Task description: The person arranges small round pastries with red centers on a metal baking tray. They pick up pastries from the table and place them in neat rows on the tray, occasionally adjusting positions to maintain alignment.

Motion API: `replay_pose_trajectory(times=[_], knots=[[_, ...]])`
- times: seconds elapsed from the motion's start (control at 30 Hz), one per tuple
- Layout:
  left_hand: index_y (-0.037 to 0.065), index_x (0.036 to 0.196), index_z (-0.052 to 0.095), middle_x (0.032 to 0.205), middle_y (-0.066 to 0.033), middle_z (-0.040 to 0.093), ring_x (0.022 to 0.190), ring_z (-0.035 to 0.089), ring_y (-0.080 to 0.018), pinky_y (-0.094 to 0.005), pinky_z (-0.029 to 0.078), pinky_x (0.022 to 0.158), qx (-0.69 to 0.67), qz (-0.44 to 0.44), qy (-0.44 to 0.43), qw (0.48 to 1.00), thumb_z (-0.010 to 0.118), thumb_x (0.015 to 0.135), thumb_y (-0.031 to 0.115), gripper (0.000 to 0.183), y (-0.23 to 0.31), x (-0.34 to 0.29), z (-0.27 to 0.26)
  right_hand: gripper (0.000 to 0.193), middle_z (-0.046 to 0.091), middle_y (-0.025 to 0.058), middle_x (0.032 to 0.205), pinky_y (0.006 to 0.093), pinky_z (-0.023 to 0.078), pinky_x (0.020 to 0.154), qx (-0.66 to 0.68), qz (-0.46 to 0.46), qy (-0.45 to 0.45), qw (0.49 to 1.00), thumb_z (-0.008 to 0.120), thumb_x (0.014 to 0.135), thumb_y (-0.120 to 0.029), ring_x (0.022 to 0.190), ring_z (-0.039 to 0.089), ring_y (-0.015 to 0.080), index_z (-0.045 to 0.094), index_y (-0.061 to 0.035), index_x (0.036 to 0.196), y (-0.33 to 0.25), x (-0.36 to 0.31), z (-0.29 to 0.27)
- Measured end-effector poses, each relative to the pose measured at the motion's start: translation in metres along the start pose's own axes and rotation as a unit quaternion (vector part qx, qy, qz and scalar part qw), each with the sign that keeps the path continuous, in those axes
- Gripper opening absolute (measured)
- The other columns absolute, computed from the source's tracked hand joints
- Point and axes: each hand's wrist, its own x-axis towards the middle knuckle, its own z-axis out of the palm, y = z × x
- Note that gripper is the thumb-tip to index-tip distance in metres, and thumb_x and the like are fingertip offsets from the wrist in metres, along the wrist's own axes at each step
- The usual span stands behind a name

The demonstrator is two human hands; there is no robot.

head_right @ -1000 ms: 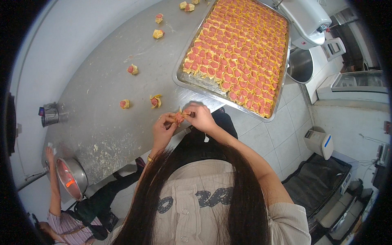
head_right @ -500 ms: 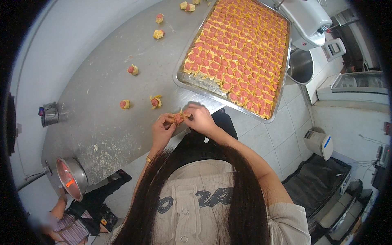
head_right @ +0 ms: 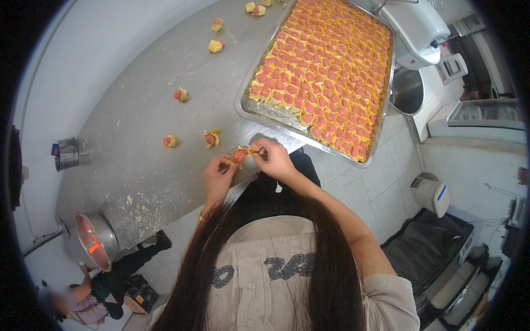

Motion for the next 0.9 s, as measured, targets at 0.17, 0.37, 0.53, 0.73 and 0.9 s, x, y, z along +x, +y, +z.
replay_pose_trajectory(times=[0.17, 0.37, 0.53, 0.73, 0.9], knots=[[-0.002, 0.098, 0.06, 0.096, -0.0086, 0.067, 0.089, 0.066, -0.0137, -0.0294, 0.058, 0.078, -0.02, -0.047, 0.007, 0.999, 0.069, 0.079, -0.006, 0.021, 0.008, 0.0, 0.003, 0.021, 0.056, 0.0113, 0.092, 0.0376, 0.05, 0.072, -0.052, -0.101, 0.011, 0.993, 0.062, 0.074, -0.001, 0.085, 0.06, 0.0316, 0.064, -0.0041, 0.095, -0.002, -0.007, 0.0], [-0.002, 0.11, 0.061, 0.098, -0.0097, 0.067, 0.089, 0.068, -0.0157, -0.0291, 0.057, 0.08, -0.005, -0.045, -0.037, 0.998, 0.068, 0.078, -0.008, 0.033, 0.003, 0.005, 0.0, 0.019, 0.055, 0.0107, 0.091, 0.0392, 0.049, 0.074, -0.081, -0.133, 0.005, 0.988, 0.06, 0.074, 0.002, 0.089, 0.059, 0.0313, 0.064, -0.0034, 0.092, 0.002, -0.002, 0.009], [-0.002, 0.108, 0.064, 0.098, -0.0125, 0.067, 0.087, 0.069, -0.0181, -0.0293, 0.058, 0.077, 0.053, -0.007, -0.046, 0.997, 0.07, 0.077, -0.006, 0.032, 0.0, 0.005, -0.005, 0.017, 0.055, 0.011, 0.091, 0.0391, 0.049, 0.073, -0.095, -0.145, -0.004, 0.985, 0.061, 0.075, 0.001, 0.087, 0.059, 0.0318, 0.065, -0.003, 0.091, 0.009, -0.001, 0.009], [-0.003, 0.1, 0.067, 0.094, -0.0137, 0.068, 0.082, 0.069, -0.0196, -0.0296, 0.057, 0.073, 0.086, -0.004, -0.016, 0.996, 0.073, 0.074, -0.001, 0.027, 0.012, 0.004, -0.003, 0.011, 0.06, 0.0103, 0.087, 0.033, 0.049, 0.068, -0.011, -0.108, 0.022, 0.994, 0.065, 0.081, -0.002, 0.077, 0.06, 0.0251, 0.065, -0.0013, 0.092, 0.017, 0.0, 0.004], [-0.002, 0.096, 0.067, 0.086, -0.0115, 0.069, 0.078, 0.07, -0.0181, -0.0286, 0.055, 0.07, 0.151, -0.036, -0.011, 0.988, 0.076, 0.074, 0.003, 0.024, 0.026, 0.002, 0.005, 0.013, 0.065, 0.0076, 0.087, 0.0289, 0.048, 0.066, 0.049, -0.017, 0.006, 0.999, 0.066, 0.085, -0.004, 0.073, 0.061, 0.0154, 0.063, -0.0017, 0.097, 0.015, -0.007, 0.008]])
